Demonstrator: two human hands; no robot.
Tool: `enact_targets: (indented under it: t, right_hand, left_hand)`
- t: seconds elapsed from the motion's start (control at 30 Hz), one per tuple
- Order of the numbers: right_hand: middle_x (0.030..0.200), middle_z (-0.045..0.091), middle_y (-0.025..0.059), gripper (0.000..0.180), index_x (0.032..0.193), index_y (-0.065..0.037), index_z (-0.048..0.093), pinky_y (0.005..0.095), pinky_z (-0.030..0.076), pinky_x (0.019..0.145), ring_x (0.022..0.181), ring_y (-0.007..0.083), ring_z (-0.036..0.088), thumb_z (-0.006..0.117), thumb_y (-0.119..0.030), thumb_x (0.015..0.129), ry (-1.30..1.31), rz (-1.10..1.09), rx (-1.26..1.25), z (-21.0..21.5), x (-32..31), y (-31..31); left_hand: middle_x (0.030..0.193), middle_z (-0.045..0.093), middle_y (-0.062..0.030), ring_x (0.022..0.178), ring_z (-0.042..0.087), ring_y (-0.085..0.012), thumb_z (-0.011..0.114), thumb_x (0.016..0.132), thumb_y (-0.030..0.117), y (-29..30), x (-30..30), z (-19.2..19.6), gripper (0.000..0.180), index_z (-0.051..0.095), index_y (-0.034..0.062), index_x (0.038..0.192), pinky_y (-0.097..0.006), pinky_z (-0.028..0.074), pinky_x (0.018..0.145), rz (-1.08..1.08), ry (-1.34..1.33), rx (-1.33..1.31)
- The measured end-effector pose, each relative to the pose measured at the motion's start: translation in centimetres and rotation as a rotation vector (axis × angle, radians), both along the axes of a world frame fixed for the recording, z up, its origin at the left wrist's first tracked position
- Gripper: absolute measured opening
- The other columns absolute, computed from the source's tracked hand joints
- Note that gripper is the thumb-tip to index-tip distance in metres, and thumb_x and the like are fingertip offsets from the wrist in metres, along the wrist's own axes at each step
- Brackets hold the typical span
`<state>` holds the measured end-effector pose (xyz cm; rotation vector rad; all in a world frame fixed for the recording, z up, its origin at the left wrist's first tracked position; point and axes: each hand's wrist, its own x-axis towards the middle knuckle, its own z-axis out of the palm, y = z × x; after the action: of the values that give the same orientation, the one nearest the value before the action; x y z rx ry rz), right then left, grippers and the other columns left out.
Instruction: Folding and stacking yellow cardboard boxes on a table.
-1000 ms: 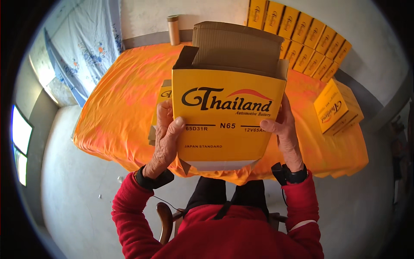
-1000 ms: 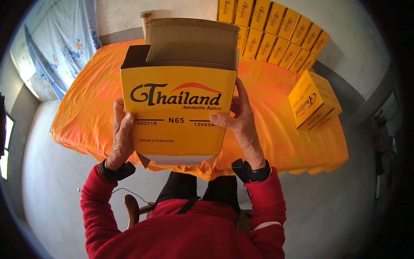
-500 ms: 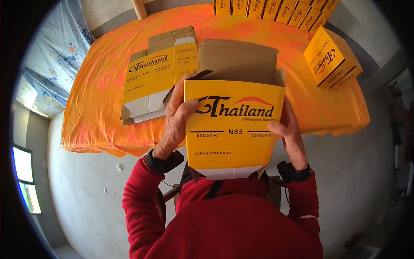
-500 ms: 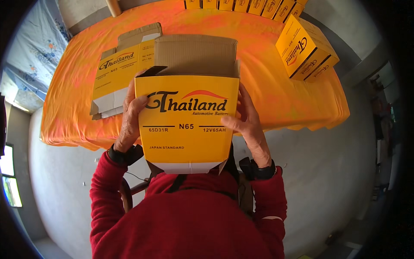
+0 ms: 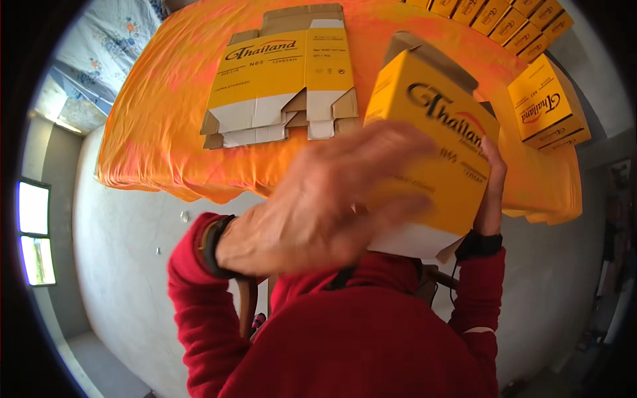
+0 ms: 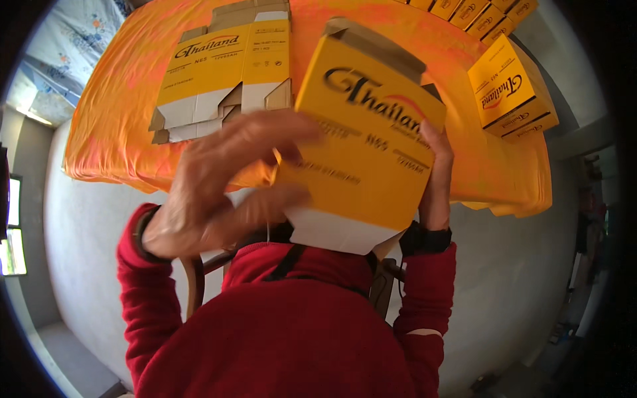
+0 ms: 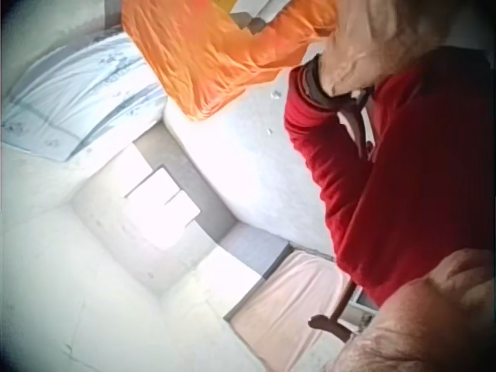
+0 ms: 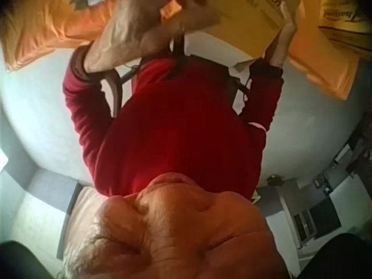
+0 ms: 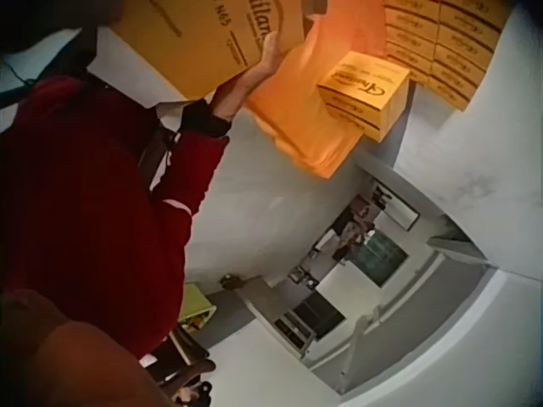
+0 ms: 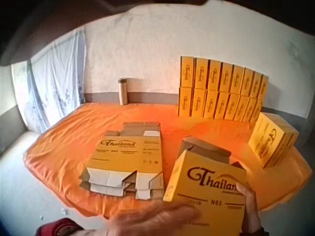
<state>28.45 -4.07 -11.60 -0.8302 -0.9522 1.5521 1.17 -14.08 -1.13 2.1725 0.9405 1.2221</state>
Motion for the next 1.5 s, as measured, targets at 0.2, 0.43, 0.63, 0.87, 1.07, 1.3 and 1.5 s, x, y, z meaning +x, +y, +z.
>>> enact_targets:
  t: [0.2,0.43,0.63,0.87,1.07,1.3,1.5]
  right_hand:
    - [0.109,0.065,0.0068,0.042,0.122,-0.003,0.056,0.0247,0.052,0.077,0.092,0.0145,0.064,0.050,-0.037,0.098,0.093,-0.069,-0.105,0.6,-0.2,-0.3]
    - [0.109,0.066,0.0069,0.045,0.122,-0.004,0.057,0.0251,0.052,0.076,0.091,0.0142,0.063,0.050,-0.041,0.098,0.042,-0.084,-0.085,-0.1,0.0,-0.4]
    - [0.108,0.065,0.0058,0.044,0.120,-0.004,0.058,0.0254,0.051,0.076,0.091,0.0134,0.062,0.051,-0.041,0.097,0.080,-0.098,-0.070,-0.9,1.5,-0.2]
    - [0.111,0.064,0.0061,0.043,0.126,-0.005,0.055,0.0259,0.052,0.076,0.093,0.0130,0.062,0.046,-0.039,0.101,-0.067,-0.184,0.069,-1.9,2.4,0.3]
    - [0.104,0.063,0.0031,0.042,0.123,-0.004,0.055,0.0257,0.050,0.076,0.090,0.0132,0.060,0.046,-0.039,0.101,-0.053,-0.106,0.088,-1.1,1.7,0.0]
    - [0.111,0.060,0.0038,0.041,0.124,-0.005,0.052,0.0264,0.051,0.078,0.094,0.0127,0.058,0.042,-0.038,0.103,-0.142,-0.227,0.055,-1.3,1.2,-0.5]
    - [0.110,0.061,0.0043,0.040,0.124,-0.005,0.052,0.0245,0.051,0.076,0.094,0.0122,0.059,0.042,-0.038,0.103,-0.194,-0.230,0.200,-4.6,4.7,2.2]
  left_hand:
    - [0.100,0.061,-0.0172,0.089,0.062,-0.0354,0.062,0.079,0.002,-1.5,1.3,3.2,0.029,0.060,-0.0016,0.107,-0.042,0.053,0.072,-0.313,-0.025,0.073]
    - [0.100,0.062,-0.0166,0.088,0.062,-0.0337,0.061,0.080,0.003,-0.6,3.3,1.7,0.027,0.061,-0.0016,0.107,-0.040,0.053,0.072,-0.399,-0.090,0.029]
    - [0.100,0.062,-0.0161,0.088,0.063,-0.0323,0.061,0.081,0.004,0.2,4.9,2.0,0.027,0.061,-0.0017,0.107,-0.039,0.053,0.072,-0.469,-0.118,0.040]
    - [0.101,0.063,-0.0155,0.087,0.063,-0.0306,0.060,0.082,0.004,0.1,4.3,1.8,0.026,0.062,-0.0017,0.107,-0.038,0.053,0.073,-0.418,-0.149,0.034]
    - [0.101,0.064,-0.0150,0.087,0.063,-0.0292,0.060,0.083,0.005,-1.8,1.8,0.6,0.025,0.063,-0.0017,0.107,-0.037,0.054,0.073,-0.257,-0.161,-0.025]
    - [0.101,0.064,-0.0144,0.086,0.064,-0.0275,0.059,0.084,0.006,-4.5,-1.2,0.4,0.024,0.063,-0.0018,0.107,-0.036,0.054,0.073,-0.111,-0.138,-0.122]
    - [0.101,0.065,-0.0139,0.086,0.064,-0.0261,0.059,0.085,0.006,-4.0,-0.7,-0.2,0.024,0.064,-0.0018,0.106,-0.035,0.054,0.074,-0.175,-0.181,-0.147]
